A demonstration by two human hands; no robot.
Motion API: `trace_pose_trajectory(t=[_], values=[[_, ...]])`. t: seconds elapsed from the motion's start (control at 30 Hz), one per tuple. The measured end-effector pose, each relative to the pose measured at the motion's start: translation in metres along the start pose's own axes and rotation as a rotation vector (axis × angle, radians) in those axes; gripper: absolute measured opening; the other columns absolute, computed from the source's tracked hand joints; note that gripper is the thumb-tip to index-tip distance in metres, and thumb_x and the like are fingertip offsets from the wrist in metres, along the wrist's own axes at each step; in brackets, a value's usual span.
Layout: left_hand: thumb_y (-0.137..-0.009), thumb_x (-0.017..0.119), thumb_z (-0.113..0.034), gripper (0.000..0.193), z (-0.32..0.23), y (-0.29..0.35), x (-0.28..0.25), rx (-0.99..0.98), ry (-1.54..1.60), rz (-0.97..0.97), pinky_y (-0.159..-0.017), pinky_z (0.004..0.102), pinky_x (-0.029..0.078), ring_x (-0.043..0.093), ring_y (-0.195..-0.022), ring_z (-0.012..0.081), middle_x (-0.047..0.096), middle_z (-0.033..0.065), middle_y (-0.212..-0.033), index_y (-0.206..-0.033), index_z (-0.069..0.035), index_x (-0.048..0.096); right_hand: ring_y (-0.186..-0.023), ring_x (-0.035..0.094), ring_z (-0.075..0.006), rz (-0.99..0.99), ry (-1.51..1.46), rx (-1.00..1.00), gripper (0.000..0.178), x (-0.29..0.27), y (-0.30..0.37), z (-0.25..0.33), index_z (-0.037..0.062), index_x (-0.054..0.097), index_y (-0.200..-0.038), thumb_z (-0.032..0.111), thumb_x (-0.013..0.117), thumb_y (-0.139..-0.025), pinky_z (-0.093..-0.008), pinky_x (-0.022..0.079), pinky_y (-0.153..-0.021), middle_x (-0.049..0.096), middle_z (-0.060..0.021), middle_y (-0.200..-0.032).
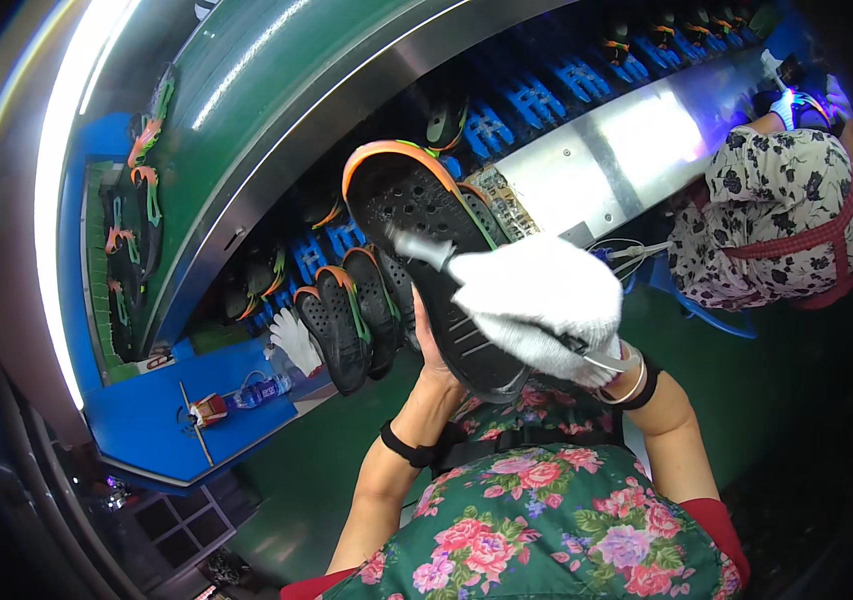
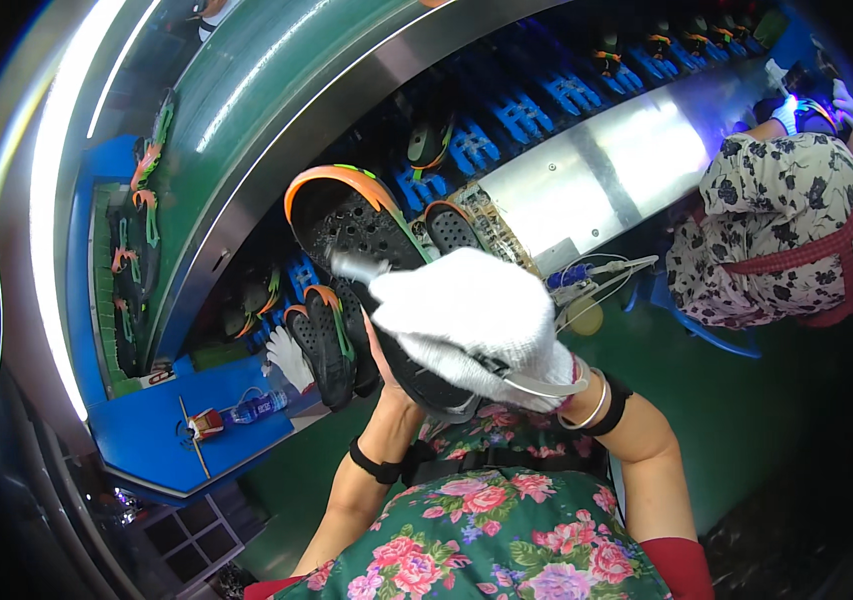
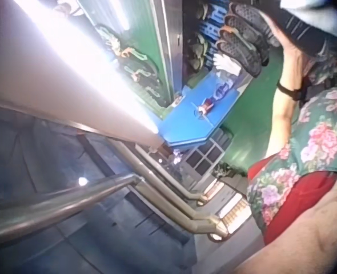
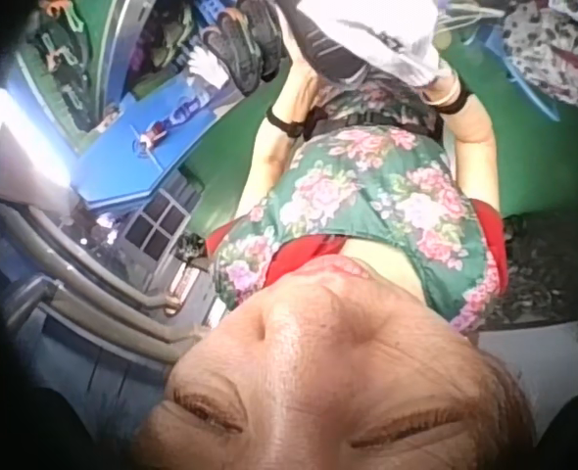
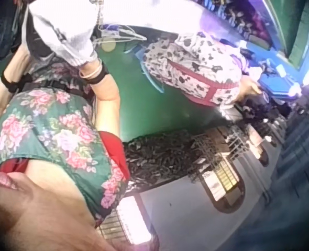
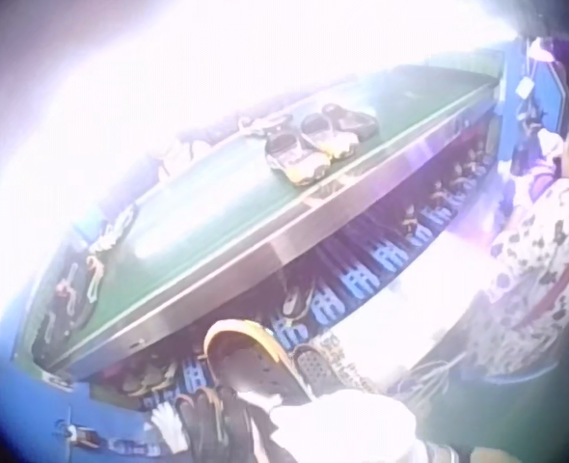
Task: Apply adhesive glue to the bottom of shoe soles using a small brush.
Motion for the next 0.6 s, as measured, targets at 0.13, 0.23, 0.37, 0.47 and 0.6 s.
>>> trace_pose_trajectory(t=[0.13, 0.23, 0.37, 0.47, 0.6], values=[[-0.098, 0.04, -0.075, 0.093, 0.004, -0.012, 0.024, -0.068, -0.082, -0.035, -0.118, 0.0545, 0.04, 0.047, -0.143, 0.0394, 0.036, 0.0163, -0.165, -0.163, -0.01, 0.027, -0.107, 0.072, -0.0283, 0.032, -0.243, 0.208, 0.03, 0.025, 0.016, -0.001, 0.0041, 0.074, -0.121, 0.007, 0.069, -0.092, -0.0397, 0.057, -0.089, 0.074, -0.0122, -0.124], [-0.097, 0.043, -0.075, 0.093, -0.003, -0.021, 0.033, -0.127, -0.536, 0.213, -0.117, 0.0552, 0.042, 0.048, -0.142, 0.0383, 0.036, 0.0196, -0.163, -0.164, -0.012, 0.027, -0.102, 0.074, -0.0254, 0.124, -0.035, -0.015, 0.031, 0.018, 0.023, -0.001, 0.0084, 0.077, -0.117, 0.009, 0.077, -0.087, -0.039, 0.059, -0.084, 0.076, -0.009, -0.116], [-0.096, 0.038, -0.081, 0.094, -0.012, -0.021, 0.025, 0.088, -0.246, -0.06, -0.115, 0.0544, 0.045, 0.052, -0.138, 0.0365, 0.039, 0.0203, -0.161, -0.163, -0.016, 0.029, -0.099, 0.075, -0.028, -0.024, -0.089, 0.011, 0.026, 0.011, 0.012, -0.014, 0.0068, 0.079, -0.111, 0.006, 0.077, -0.085, -0.0389, 0.059, -0.086, 0.077, -0.0117, -0.112], [-0.092, 0.046, -0.08, 0.098, -0.002, -0.024, 0.038, -0.036, -0.323, -0.057, -0.109, 0.0648, 0.046, 0.05, -0.136, 0.0479, 0.048, 0.0222, -0.153, -0.161, -0.012, 0.031, -0.106, 0.073, -0.0276, 0.061, -0.185, 0.085, 0.03, 0.027, 0.029, -0.005, 0.007, 0.077, -0.117, 0.006, 0.074, -0.088, -0.0394, 0.058, -0.091, 0.075, -0.0119, -0.118], [-0.093, 0.051, -0.077, 0.093, -0.008, -0.029, 0.031, -0.045, -0.178, 0.054, -0.107, 0.0714, 0.045, 0.05, -0.134, 0.0539, 0.051, 0.0168, -0.152, -0.16, -0.015, 0.034, -0.103, 0.074, -0.0267, 0.125, -0.168, 0.102, 0.029, 0.022, 0.029, 0.002, 0.0079, 0.078, -0.115, 0.007, 0.078, -0.086, -0.039, 0.059, -0.092, 0.077, -0.0101, -0.115]])
Point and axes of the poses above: each hand's wrist, its own y-axis away from the middle knuckle, its own x-axis out of the palm, z = x × y, the point moved 1 cm from there along -y, towards the middle knuckle
